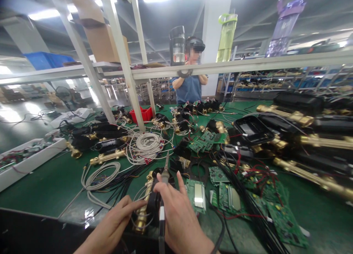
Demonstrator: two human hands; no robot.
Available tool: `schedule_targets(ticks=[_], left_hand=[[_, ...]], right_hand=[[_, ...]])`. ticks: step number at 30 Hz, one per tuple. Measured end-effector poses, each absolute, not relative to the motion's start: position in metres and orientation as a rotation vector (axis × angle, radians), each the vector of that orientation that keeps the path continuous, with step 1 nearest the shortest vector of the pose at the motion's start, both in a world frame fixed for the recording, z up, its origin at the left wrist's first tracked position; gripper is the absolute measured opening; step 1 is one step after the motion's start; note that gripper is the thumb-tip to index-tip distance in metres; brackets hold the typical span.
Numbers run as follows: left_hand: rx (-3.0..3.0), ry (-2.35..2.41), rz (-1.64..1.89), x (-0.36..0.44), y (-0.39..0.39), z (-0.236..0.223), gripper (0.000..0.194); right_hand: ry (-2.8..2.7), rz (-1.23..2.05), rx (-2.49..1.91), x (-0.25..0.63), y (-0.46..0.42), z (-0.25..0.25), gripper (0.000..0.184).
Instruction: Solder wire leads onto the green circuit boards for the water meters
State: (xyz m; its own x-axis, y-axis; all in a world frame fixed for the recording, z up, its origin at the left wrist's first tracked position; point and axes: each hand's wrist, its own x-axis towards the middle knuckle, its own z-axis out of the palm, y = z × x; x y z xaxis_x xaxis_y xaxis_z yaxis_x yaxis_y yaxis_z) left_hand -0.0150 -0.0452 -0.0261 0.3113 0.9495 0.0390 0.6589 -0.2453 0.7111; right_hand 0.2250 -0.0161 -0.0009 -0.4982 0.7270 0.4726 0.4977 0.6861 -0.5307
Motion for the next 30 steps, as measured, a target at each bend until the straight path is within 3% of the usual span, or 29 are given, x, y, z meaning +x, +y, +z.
schedule_targets(ticks=[4,13,24,30], left_hand=[[1.958,1.411,0.658,-0.015,-0.042,-0.027,0.051],[1.954,1.296,0.726,-0.008,-0.021,-0.033,0.045],[1.88,1.13,0.655,-0.015,0.008,-0.012,0.027],[1.742,1.118,0.602,-0.013,0.018,-0.007,0.03]], right_hand=[[-2.184,0.418,-0.922,0.225,-0.017,-0.005,0.05],[-2.143,0.38,-0.95,0.227,-0.015,-0.008,0.057],[-2.139,0.195,-0.966,0.227,-0.01,-0.003,0.04],[-2.19,0.095,-1.009,0.226,-0.008,-0.002,0.04]])
